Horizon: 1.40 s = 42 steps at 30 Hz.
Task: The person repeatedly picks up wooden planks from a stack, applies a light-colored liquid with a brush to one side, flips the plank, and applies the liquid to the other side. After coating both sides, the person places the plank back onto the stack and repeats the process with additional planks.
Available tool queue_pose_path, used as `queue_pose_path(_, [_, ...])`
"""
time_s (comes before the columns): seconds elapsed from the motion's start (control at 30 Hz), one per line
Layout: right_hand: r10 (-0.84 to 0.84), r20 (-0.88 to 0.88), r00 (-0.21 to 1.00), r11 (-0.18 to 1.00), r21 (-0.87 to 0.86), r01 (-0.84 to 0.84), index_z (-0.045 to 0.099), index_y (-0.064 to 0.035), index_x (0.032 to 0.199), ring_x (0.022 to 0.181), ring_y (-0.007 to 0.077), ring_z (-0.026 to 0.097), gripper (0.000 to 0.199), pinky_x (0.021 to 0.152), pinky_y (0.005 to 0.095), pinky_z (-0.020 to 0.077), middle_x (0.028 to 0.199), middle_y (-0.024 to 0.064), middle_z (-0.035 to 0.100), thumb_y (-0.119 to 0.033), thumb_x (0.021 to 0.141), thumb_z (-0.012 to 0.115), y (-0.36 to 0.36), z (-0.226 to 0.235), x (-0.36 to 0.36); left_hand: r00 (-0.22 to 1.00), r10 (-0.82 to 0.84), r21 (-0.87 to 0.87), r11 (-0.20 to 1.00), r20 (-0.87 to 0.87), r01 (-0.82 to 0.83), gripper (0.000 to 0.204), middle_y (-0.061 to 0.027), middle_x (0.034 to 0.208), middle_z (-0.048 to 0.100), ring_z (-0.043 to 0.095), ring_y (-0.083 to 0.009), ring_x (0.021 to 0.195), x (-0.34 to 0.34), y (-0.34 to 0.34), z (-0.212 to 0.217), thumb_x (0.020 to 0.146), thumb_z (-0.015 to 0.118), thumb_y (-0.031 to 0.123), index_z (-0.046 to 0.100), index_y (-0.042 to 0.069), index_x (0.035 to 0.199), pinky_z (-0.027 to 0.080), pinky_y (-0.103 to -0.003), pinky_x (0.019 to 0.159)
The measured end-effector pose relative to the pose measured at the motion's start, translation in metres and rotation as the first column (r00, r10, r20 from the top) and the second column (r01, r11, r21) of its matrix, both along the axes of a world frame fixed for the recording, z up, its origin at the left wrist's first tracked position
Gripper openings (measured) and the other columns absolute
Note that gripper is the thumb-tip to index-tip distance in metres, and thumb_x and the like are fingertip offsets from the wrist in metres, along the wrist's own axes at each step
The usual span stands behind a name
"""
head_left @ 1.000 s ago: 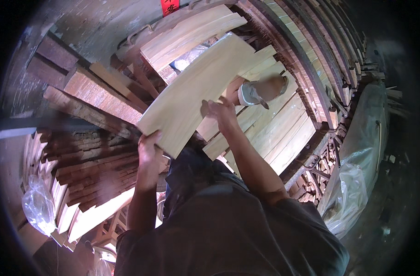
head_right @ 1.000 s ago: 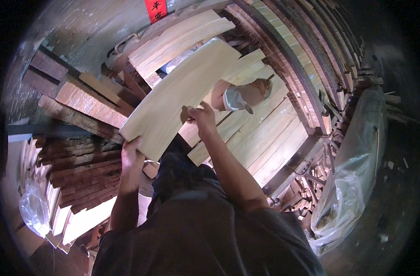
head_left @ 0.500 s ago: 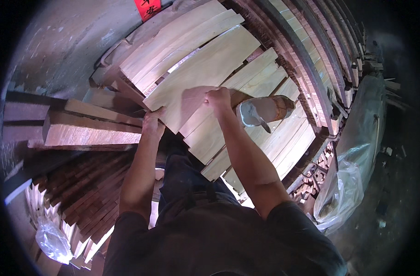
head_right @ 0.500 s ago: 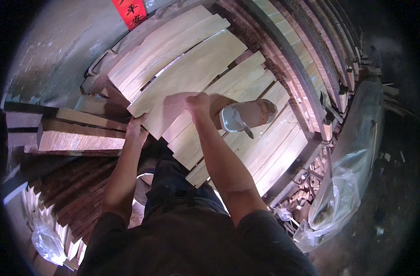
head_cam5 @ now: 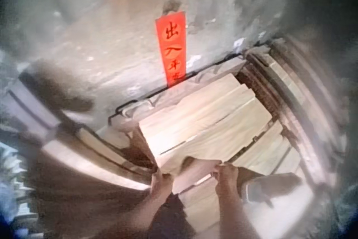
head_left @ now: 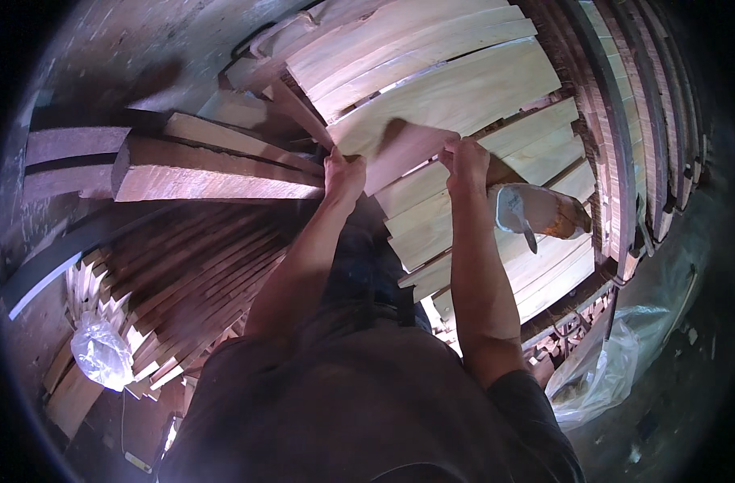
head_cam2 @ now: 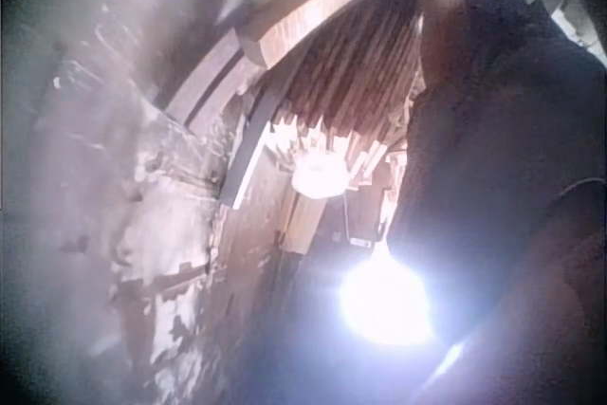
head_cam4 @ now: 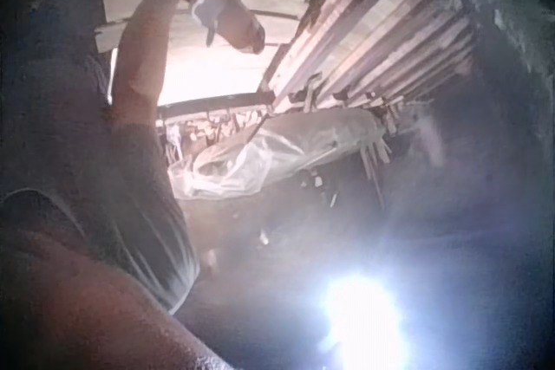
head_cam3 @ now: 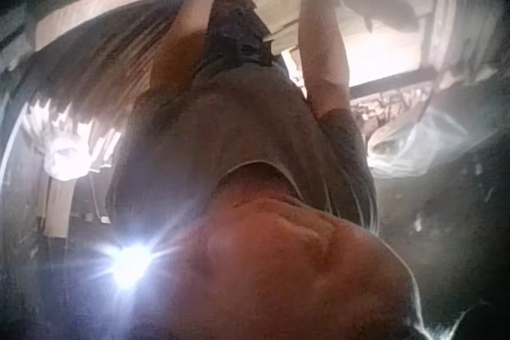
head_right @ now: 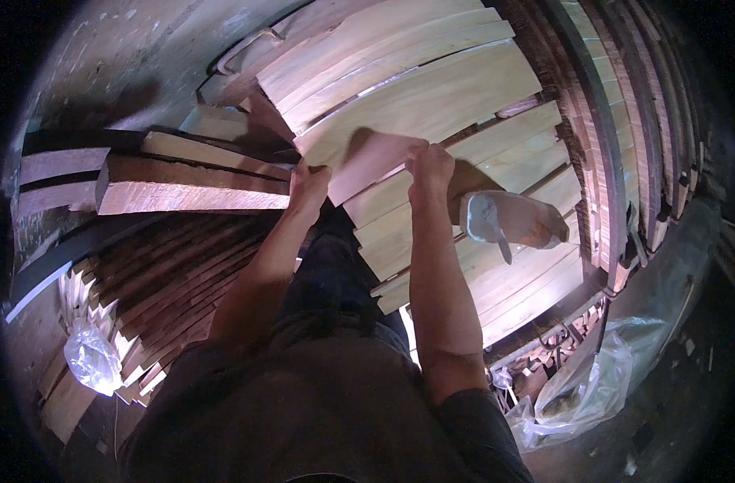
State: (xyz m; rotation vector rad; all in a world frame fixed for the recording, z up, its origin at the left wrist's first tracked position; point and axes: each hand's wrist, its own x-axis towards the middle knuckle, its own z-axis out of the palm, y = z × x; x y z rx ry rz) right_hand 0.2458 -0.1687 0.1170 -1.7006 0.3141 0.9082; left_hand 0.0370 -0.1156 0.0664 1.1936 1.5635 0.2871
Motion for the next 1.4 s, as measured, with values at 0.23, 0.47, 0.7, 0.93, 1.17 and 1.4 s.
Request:
queue_pose_path(0.23, [-0.059,-0.055,0.997,0.998,0.001,0.059,0.061,0.0042,0.092,0.072,0.0209,0.060,0.015,0.061,0.0307,0.0510,0.087,0.0112,0.063,0.002,0.078,0.064,0.004,-0.003,0.010,0.979,-0.026,-0.016,1.000,-0.204,0.023,0.067,-0.0298,0.124,0.058,0.058,-0.0432,0.115,0.019,-0.005,-0.003,0.084,0.065,0.025,0.037,-0.008,0.135,0.047,-0.046,0.098])
queue_pose_path(0.47, [-0.103,-0.106,0.989,0.974,0.191,0.122,0.055,0.0072,0.118,0.085,0.0233,0.062,0.035,0.075,0.0365,0.0545,0.101,0.0137,0.063,-0.004,0.085,0.059,-0.011,-0.012,0.006,0.984,0.127,-0.071,0.988,-0.124,-0.136,0.071,-0.0291,0.125,0.058,0.058,-0.0425,0.116,0.031,-0.003,0.000,0.085,0.062,0.019,0.030,-0.004,0.143,0.047,-0.046,0.099])
queue_pose_path(0.7, [0.162,-0.053,0.985,0.957,0.253,-0.144,0.052,0.0011,0.128,0.091,0.0215,0.063,0.040,0.079,0.0357,0.0548,0.103,0.0114,0.065,-0.016,0.093,0.055,-0.018,0.011,0.012,0.974,0.164,0.129,0.974,0.156,-0.184,0.043,-0.0150,0.113,0.069,0.066,-0.0288,0.105,0.007,-0.015,-0.045,0.081,0.070,0.010,0.059,0.002,0.122,0.050,-0.038,0.091])
queue_pose_path(0.93, [0.484,0.842,0.237,0.840,-0.372,-0.396,0.054,-0.0088,0.131,0.116,0.0258,0.054,0.058,0.097,0.0386,0.0462,0.125,0.0103,0.058,0.003,0.077,0.071,-0.058,0.123,0.058,0.995,0.080,-0.029,0.996,-0.052,-0.082,0.065,-0.0085,0.098,0.064,0.060,-0.0173,0.078,-0.011,0.000,-0.039,0.083,0.072,0.019,0.044,0.002,0.139,0.051,-0.032,0.057])
queue_pose_path(1.17, [0.922,0.377,0.092,0.386,-0.915,-0.115,0.063,-0.0151,0.125,0.108,0.0337,0.063,0.047,0.093,0.0441,0.0504,0.117,0.0142,0.067,-0.026,0.080,0.070,-0.153,0.166,0.135,0.969,0.162,-0.124,0.982,0.185,-0.140,0.064,-0.0008,0.076,0.058,0.051,-0.0081,0.063,-0.098,-0.042,-0.008,0.085,0.065,0.010,0.041,-0.004,0.142,0.042,-0.025,0.054])
queue_pose_path(1.4, [0.870,0.493,0.019,0.484,-0.846,-0.224,0.067,-0.0175,0.113,0.094,0.0378,0.067,0.029,0.078,0.0460,0.0540,0.103,0.0184,0.069,-0.024,0.084,0.065,-0.214,0.167,0.132,0.941,0.211,-0.304,0.944,0.263,-0.127,0.026,-0.0040,0.082,0.062,0.065,-0.0165,0.070,-0.112,-0.141,0.012,0.087,0.069,0.014,0.061,0.002,0.109,0.049,-0.028,0.054])
